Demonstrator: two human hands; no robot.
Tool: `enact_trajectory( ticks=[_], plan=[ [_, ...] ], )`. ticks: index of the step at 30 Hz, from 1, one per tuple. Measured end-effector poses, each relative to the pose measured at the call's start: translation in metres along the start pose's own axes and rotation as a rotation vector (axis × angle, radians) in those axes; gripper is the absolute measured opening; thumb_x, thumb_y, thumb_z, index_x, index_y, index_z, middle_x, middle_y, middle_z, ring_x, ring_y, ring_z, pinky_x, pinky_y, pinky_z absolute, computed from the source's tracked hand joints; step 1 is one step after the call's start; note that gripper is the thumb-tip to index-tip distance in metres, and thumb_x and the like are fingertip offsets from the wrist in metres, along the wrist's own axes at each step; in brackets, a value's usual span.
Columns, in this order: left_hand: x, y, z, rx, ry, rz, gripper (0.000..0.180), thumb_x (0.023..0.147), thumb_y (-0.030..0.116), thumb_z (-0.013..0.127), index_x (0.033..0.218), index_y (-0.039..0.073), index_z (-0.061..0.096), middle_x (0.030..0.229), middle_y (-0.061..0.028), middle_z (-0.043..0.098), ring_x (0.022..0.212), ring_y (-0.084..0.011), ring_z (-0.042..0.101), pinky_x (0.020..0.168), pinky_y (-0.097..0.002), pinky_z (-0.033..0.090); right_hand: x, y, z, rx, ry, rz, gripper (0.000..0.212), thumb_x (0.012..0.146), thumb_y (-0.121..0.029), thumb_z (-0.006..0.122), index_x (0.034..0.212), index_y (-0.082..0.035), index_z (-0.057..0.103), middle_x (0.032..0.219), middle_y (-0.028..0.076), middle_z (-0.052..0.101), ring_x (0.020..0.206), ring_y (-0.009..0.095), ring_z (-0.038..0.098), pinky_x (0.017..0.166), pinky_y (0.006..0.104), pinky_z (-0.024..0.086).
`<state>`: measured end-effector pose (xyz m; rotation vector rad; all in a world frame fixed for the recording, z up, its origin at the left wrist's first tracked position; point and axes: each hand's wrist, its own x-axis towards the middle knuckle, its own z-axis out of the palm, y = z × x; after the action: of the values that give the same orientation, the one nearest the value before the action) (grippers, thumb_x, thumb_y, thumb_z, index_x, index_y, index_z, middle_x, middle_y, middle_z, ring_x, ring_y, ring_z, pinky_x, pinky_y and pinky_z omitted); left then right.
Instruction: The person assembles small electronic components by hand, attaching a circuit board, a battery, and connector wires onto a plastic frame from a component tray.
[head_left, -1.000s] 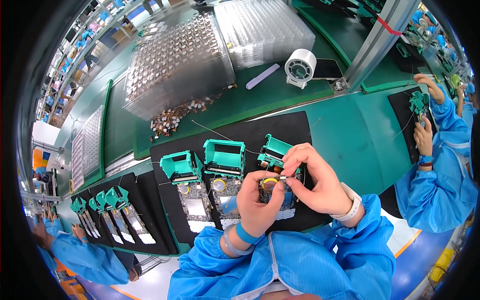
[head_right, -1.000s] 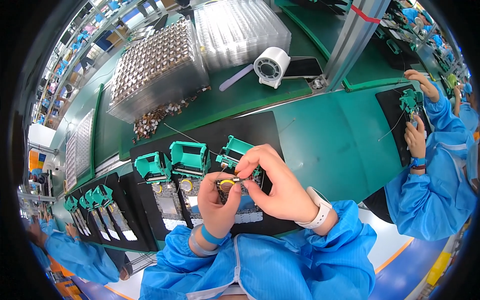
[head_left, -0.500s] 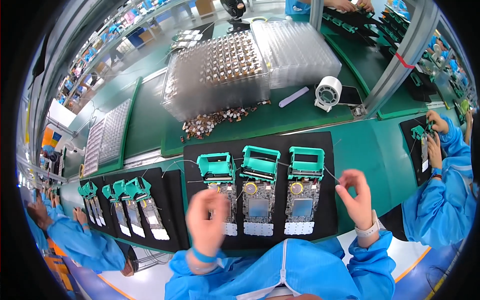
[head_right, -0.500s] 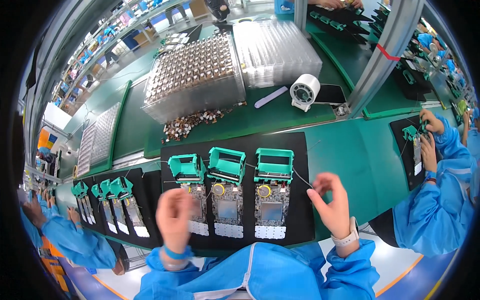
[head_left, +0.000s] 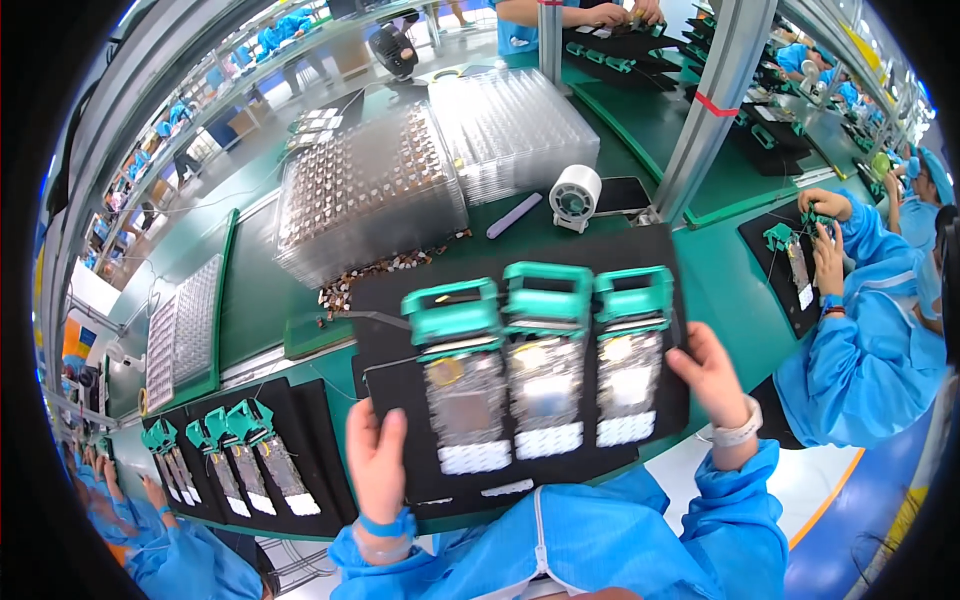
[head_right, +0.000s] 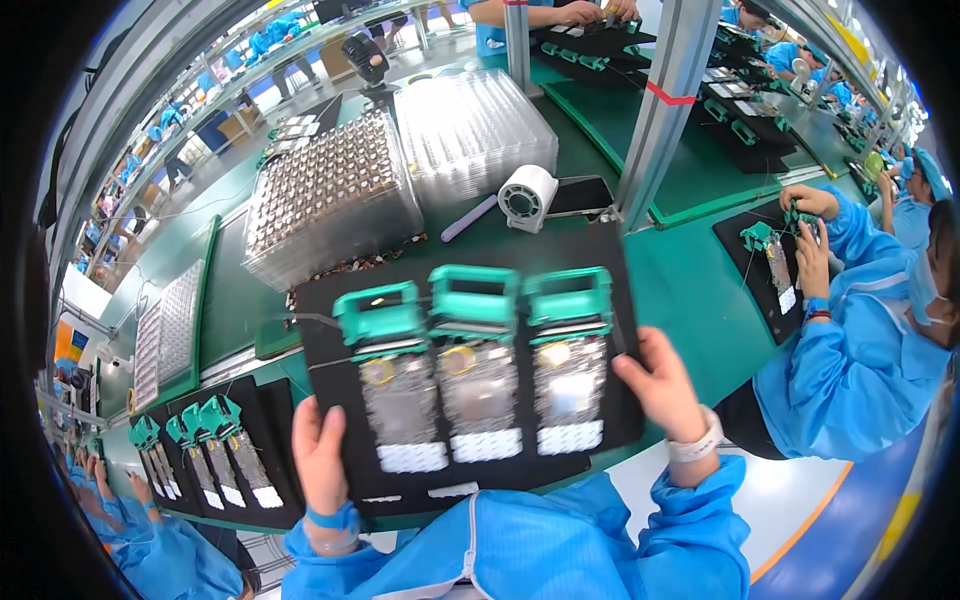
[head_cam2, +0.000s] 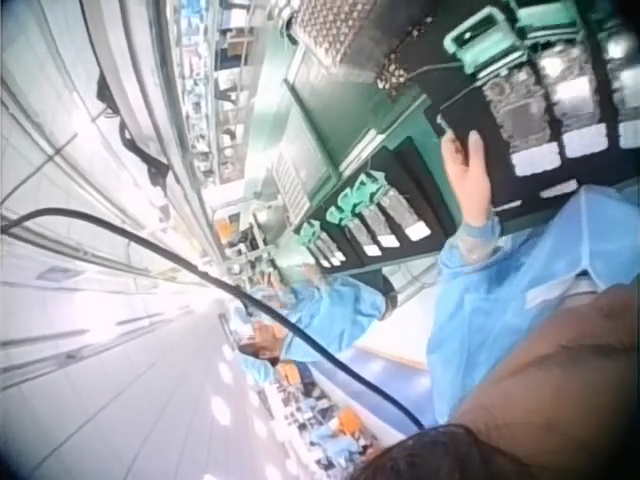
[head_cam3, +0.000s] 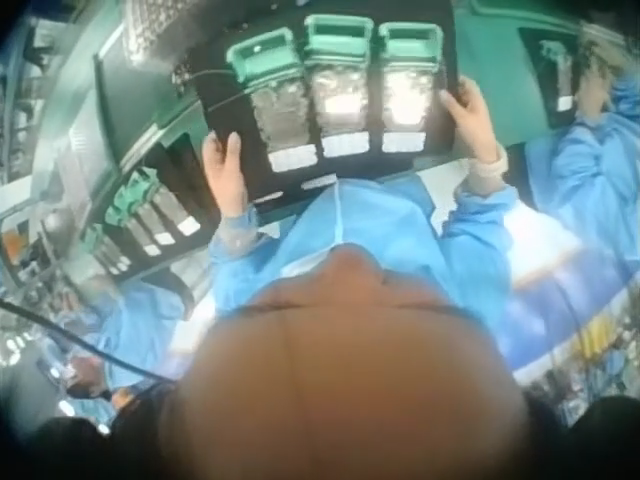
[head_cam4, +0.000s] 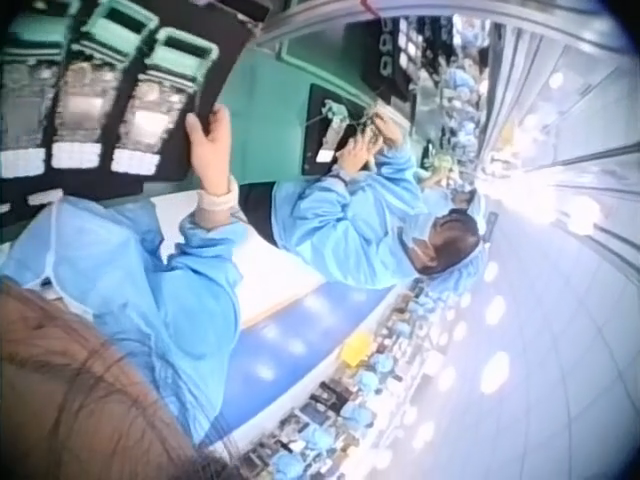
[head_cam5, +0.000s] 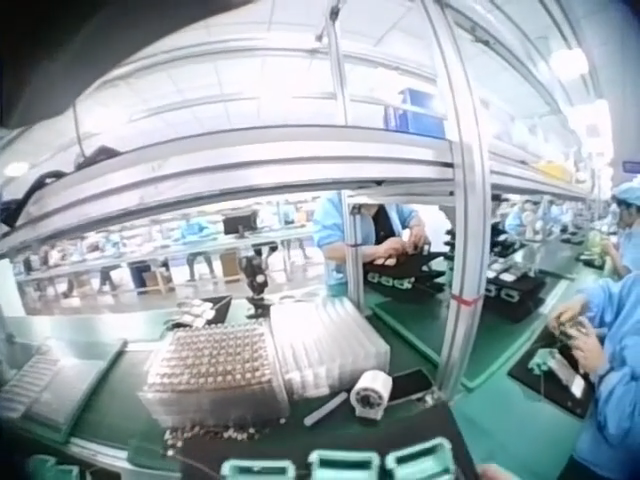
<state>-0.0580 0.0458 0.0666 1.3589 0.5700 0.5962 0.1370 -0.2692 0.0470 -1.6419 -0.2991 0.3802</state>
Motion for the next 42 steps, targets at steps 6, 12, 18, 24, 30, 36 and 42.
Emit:
enact_trajectory(
  ticks=[6,12,18,24,30,36,42],
  plan=[
    [-0.019,-0.037,0.107,-0.090,-0.697,-0.029,0.064,0.083,0.001,0.062,0.138,0.000,0.030,0.138,-0.0157,0.038,0.119,-0.0257,0.046,0.096,-0.0350,0.042,0.034,0.058,-0.189,-0.154,0.516,-0.099,0.040,0.083,0.007,0.048,0.123,0.001,0.049,0.116,0.009,0.058,0.105,0.018,0.055,0.092,0.0282,0.040],
    [-0.017,-0.033,0.108,0.051,-0.867,0.013,0.042,0.086,0.004,0.057,0.126,0.001,0.045,0.125,-0.0135,0.051,0.114,-0.0227,0.051,0.092,-0.0334,0.045,0.037,0.107,-0.320,-0.362,0.562,0.030,0.043,0.078,0.011,0.046,0.118,0.000,0.053,0.109,0.009,0.060,0.101,0.019,0.056,0.087,0.0289,0.044],
    [0.015,0.014,0.043,0.157,-0.482,0.031,0.018,0.088,0.002,0.056,0.106,0.001,0.058,0.098,-0.0067,0.060,0.092,-0.0128,0.060,0.080,-0.0248,0.048,0.056,0.075,-0.229,-0.824,0.658,-0.188,0.042,0.078,0.009,0.050,0.119,0.002,0.050,0.119,0.015,0.055,0.110,0.025,0.053,0.097,0.0328,0.039],
    [0.035,0.029,-0.012,0.634,-0.108,0.167,0.010,0.084,0.008,0.062,0.087,0.001,0.056,0.071,-0.0068,0.059,0.065,-0.0148,0.060,0.059,-0.0267,0.047,0.080,-0.010,-0.058,-0.945,0.477,-0.545,0.038,0.080,0.001,0.056,0.117,0.000,0.050,0.118,0.014,0.052,0.112,0.027,0.049,0.098,0.0344,0.035],
    [0.034,-0.002,-0.049,1.416,-0.273,0.102,0.054,0.066,0.050,0.074,0.070,-0.001,0.056,0.061,-0.0166,0.059,0.059,-0.0324,0.061,0.053,-0.0404,0.049,0.098,-0.054,0.139,-0.727,-0.218,-0.699,0.032,0.078,-0.006,0.064,0.109,-0.003,0.056,0.111,0.015,0.056,0.107,0.032,0.052,0.094,0.0377,0.041],
    [0.051,-0.024,-0.043,1.139,-0.208,0.025,0.052,0.060,0.042,0.081,0.073,0.000,0.053,0.069,-0.0173,0.061,0.066,-0.0334,0.062,0.059,-0.0396,0.050,0.177,-0.010,0.270,-0.829,-0.364,-0.640,0.015,0.079,-0.020,0.061,0.082,-0.006,0.065,0.082,0.013,0.062,0.081,0.032,0.060,0.070,0.0419,0.048],
    [0.053,-0.027,-0.039,0.740,-0.127,-0.052,0.039,0.065,0.030,0.081,0.082,0.001,0.060,0.068,-0.0111,0.061,0.059,-0.0235,0.059,0.055,-0.0332,0.048,0.206,0.003,0.304,-0.875,-0.168,-0.639,0.008,0.076,-0.015,0.064,0.074,-0.007,0.063,0.079,0.011,0.062,0.080,0.030,0.060,0.069,0.0417,0.048]
  ],
)
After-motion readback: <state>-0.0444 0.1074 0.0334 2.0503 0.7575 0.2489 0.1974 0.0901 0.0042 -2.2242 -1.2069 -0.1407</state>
